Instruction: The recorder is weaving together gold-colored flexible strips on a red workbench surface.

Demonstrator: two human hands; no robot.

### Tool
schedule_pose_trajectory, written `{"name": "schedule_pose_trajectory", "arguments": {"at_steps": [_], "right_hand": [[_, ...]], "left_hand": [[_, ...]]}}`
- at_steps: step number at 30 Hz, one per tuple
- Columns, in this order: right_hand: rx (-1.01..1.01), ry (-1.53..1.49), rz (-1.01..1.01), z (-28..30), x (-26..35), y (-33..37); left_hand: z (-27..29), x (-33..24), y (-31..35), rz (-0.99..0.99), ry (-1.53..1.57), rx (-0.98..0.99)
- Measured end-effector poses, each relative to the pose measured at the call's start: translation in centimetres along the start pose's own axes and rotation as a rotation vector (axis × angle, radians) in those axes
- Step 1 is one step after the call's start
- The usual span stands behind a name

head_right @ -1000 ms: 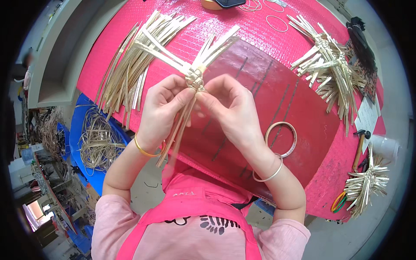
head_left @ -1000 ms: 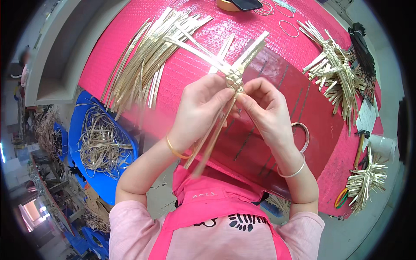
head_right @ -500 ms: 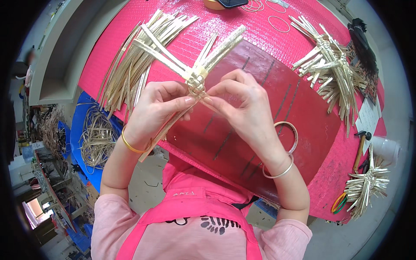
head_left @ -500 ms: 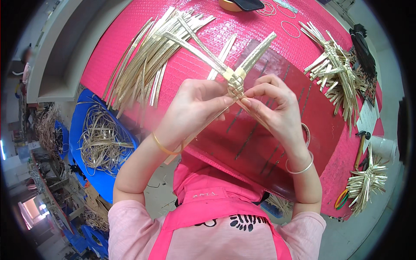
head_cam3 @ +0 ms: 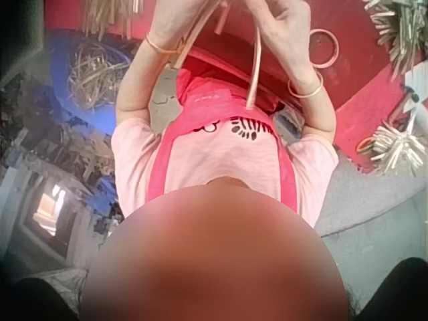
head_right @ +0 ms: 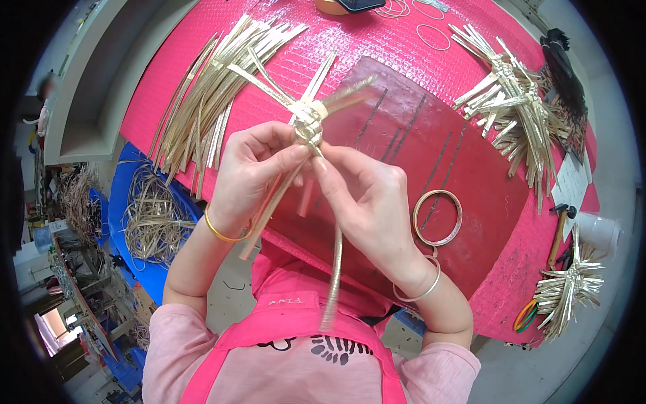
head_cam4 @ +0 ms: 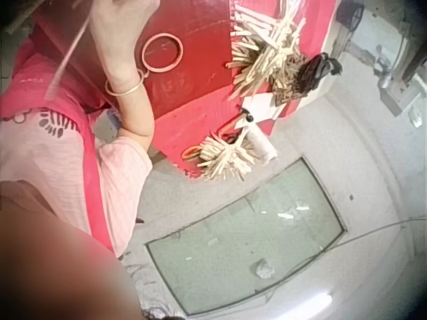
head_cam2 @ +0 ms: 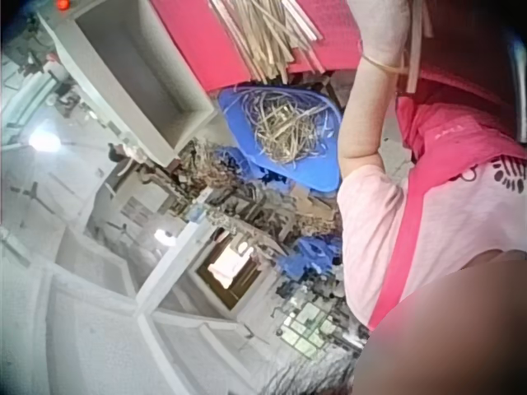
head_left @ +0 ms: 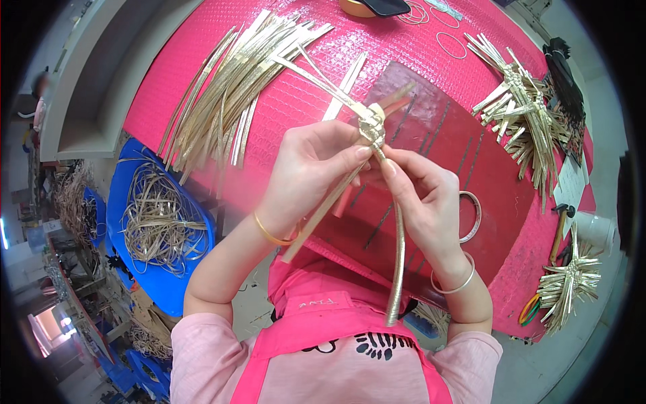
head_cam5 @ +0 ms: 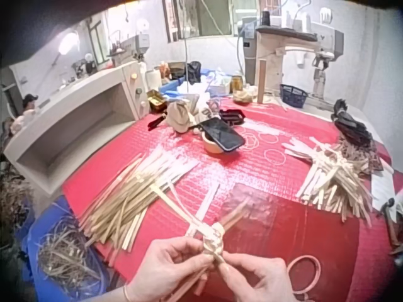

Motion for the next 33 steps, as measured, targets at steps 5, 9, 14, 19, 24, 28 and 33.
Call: {"name": "schedule_pose_trajectory", "arguments": {"at_steps": [5,9,14,19,24,28,33], "right_hand": [[0.033,0.268,0.104,0.2,0.3,-0.7],[0.065,0.690,0.400,-0.9,1.7,-0.4],[0.048,0.856,0.685,-2.3,3.2,0.2],[0.003,0.676,0.512,-1.3,2.4,0.2],[0.025,0.456,0.155,-0.3,0.7,-0.8],[0.082,0.522,0.170,-0.6,1.4,-1.4],[0.129,0.625,0.182,-0.9,2.0,-2.1]], "left_hand": [[0.5,-0.1,0.5,-0.005,-0.200,-0.058],[1.3,-1.1,0.5,-0.180,-0.527,-0.058],[0.8,0.5,0.0,0.083,-0.023,0.057],[0.0,1.7,-0.1,0.178,0.074,0.061],[0.5,0.4,-0.5,-0.041,-0.316,-0.047],[0.5,-2.1,-0.1,-0.439,-0.747,-0.213],[-0.1,-2.7,0.2,-0.398,-0.716,-0.233]]}}
Point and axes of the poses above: each hand's wrist, its own y-axis away from the middle knuckle, its own z-axis out of the back of the hand, x = y × z, the point moved 8 cm from there along -y, towards the middle knuckle, and after that the axes turned 13 degrees about -y, right-handed, at the moved point
